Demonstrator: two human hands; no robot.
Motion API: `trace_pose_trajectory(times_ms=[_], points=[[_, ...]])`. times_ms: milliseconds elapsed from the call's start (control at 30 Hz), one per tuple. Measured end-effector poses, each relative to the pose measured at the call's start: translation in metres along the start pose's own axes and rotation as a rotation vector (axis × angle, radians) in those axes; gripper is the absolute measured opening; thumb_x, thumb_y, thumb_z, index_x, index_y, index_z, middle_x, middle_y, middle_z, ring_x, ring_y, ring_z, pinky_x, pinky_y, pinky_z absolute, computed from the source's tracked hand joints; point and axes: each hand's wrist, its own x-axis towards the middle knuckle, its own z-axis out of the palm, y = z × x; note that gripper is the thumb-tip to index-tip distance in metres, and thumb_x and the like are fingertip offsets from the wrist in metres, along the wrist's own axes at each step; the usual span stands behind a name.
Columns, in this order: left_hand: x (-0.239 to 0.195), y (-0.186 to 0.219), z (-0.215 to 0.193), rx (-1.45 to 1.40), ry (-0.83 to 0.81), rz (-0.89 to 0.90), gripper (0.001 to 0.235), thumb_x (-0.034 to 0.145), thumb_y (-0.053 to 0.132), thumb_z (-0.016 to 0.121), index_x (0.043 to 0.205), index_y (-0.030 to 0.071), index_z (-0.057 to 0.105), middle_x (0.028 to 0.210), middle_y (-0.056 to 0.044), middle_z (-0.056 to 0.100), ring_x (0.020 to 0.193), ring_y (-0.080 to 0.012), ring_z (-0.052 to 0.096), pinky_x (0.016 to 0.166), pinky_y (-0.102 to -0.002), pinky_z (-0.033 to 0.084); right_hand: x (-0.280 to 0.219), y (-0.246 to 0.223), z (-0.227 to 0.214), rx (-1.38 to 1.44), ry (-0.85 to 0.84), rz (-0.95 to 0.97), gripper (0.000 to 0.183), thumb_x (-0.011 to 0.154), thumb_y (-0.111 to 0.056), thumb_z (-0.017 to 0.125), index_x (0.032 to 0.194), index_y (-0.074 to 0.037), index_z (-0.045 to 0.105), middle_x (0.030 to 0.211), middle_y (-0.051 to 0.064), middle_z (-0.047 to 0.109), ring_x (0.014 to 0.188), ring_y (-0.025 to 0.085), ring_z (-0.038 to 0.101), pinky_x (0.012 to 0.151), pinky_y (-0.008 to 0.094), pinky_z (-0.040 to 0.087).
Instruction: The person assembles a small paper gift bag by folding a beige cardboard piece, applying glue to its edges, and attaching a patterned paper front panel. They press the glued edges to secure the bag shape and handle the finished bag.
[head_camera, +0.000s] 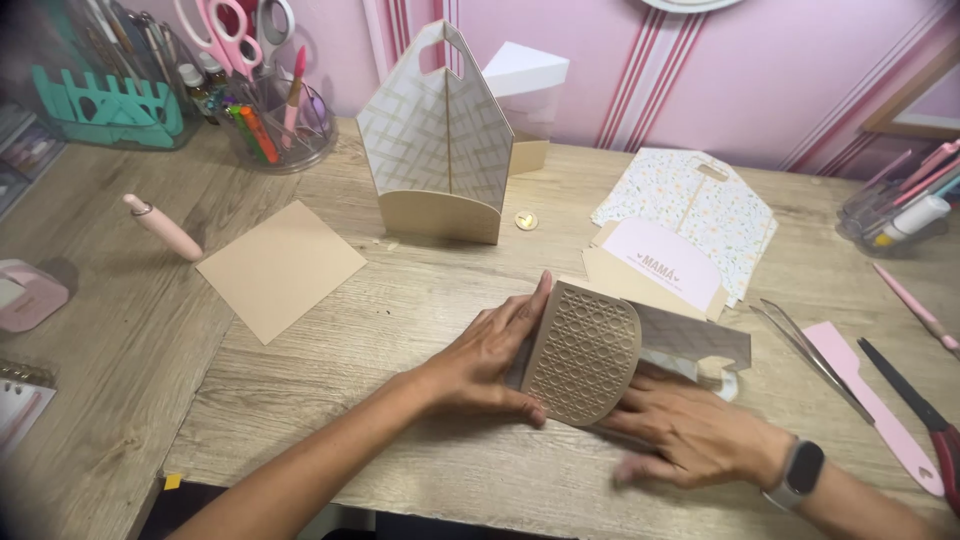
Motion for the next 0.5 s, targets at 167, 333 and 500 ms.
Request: trace_pose_trajectory(times_ms=[167, 333, 500], points=[[-0.002, -0.001, -0.001, 0.064, 0.032, 0.036, 0.142, 0.061, 0.082, 0.060, 0.152, 0.030, -0.036, 0.170, -0.032, 0.007, 0.149, -0.0441, 0.031, 0.117, -0.057, 0.030, 0.011, 0.029, 0.002, 0.112, -0.188, -0.094, 0.092, 0.099, -0.077, 0.041, 0.152, -0.002, 0.043, 0.151, 0.025, 0.048, 0.134, 0.038, 0.050, 0.114, 0.048, 0.032], [-0.001, -0.009, 0.003, 0.016, 0.038, 0.053, 0.142, 0.062, 0.078, 0.064, 0.152, 0.030, -0.035, 0.171, -0.032, 0.000, 0.148, -0.0456, 0.030, 0.117, -0.059, 0.031, 0.032, 0.028, -0.003, 0.175, -0.114, -0.169, 0.094, 0.098, -0.078, 0.035, 0.150, 0.000, 0.044, 0.153, 0.029, 0.043, 0.138, 0.044, 0.044, 0.117, 0.057, 0.028], [-0.002, -0.015, 0.004, -0.021, 0.071, 0.136, 0.142, 0.066, 0.075, 0.065, 0.156, 0.021, -0.031, 0.172, -0.028, -0.005, 0.152, -0.0438, 0.027, 0.121, -0.061, 0.029, 0.035, 0.025, -0.001, 0.209, -0.133, -0.108, 0.099, 0.096, -0.082, 0.029, 0.150, -0.001, 0.042, 0.147, 0.028, 0.049, 0.130, 0.043, 0.052, 0.113, 0.058, 0.037]])
